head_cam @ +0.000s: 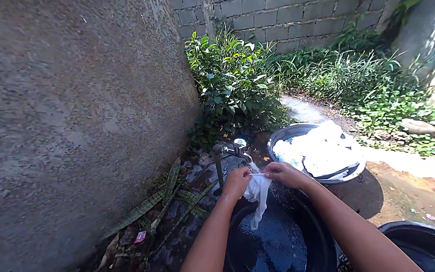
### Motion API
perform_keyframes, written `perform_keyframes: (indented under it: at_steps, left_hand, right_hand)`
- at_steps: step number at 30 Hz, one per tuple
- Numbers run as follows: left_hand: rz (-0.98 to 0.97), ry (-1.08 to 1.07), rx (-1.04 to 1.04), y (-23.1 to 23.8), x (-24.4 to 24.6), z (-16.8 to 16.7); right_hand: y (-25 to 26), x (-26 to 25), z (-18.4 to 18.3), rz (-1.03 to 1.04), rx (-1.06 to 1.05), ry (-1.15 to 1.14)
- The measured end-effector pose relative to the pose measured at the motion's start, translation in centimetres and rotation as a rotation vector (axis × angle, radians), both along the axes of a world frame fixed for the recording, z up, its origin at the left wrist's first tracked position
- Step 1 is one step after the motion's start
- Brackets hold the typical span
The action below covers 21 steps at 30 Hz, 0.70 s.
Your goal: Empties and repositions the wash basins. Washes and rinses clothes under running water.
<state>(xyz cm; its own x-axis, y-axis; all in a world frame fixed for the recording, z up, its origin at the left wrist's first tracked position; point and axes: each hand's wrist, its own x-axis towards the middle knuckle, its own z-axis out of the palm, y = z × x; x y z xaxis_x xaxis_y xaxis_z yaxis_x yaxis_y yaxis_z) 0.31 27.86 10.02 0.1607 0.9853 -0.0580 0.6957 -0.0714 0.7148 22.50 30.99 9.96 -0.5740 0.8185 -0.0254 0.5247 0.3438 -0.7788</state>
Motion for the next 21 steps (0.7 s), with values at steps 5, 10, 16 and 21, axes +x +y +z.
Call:
perform_keyframes:
  at_steps: [5, 10, 16, 21]
  left_hand:
    - [-0.056, -0.332, -0.004, 0.1, -1.3, -0.1]
    - [-0.012, -0.476, 0.07, -0.1, -1.7, 0.6]
    - [-0.186, -0.045, -0.029, -0.1, -3.2, -0.6]
    - [-0.132, -0.167, -0.01, -0.1, -2.5, -0.4]
  right_hand:
    - [-0.3, 0.1, -1.3, -0.033, -0.257, 0.579]
    - [-0.2, -0.5, -0.6, 0.059, -0.034, 0.103]
    - [0.5, 0.5, 0.0, -0.129, 0.054, 0.023]
    - [0.3, 0.8, -1.4, -0.048, -0.194, 0.557]
